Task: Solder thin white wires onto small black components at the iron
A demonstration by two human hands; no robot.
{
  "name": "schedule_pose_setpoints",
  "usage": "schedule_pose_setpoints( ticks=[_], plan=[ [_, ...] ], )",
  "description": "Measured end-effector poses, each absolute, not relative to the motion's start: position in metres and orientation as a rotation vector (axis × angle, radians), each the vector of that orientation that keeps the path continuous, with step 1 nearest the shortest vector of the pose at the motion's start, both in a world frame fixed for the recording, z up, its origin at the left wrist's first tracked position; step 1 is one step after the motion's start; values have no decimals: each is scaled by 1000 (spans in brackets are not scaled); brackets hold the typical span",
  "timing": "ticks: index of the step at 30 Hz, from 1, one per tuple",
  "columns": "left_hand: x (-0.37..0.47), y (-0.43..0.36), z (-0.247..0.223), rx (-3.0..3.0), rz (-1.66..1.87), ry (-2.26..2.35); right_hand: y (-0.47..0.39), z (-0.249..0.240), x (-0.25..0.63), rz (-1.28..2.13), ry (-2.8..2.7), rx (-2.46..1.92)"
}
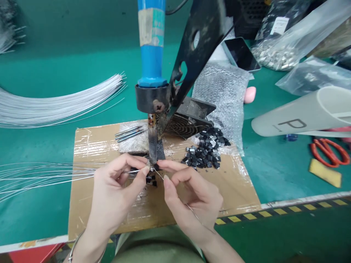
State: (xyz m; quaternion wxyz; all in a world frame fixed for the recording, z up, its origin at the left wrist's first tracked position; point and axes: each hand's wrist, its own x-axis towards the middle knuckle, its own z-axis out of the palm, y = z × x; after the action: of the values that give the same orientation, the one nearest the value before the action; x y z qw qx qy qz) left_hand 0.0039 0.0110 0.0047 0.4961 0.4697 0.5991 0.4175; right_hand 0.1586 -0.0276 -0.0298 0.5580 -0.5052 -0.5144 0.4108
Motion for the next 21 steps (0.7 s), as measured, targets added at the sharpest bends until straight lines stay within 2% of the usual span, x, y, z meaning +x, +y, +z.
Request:
schedule_pose_setpoints(
  ticks=[21],
  plan=[
    [3, 9, 6, 1158, 1005, 1472, -27, -28, 157, 896, -1242, -1206]
  ],
)
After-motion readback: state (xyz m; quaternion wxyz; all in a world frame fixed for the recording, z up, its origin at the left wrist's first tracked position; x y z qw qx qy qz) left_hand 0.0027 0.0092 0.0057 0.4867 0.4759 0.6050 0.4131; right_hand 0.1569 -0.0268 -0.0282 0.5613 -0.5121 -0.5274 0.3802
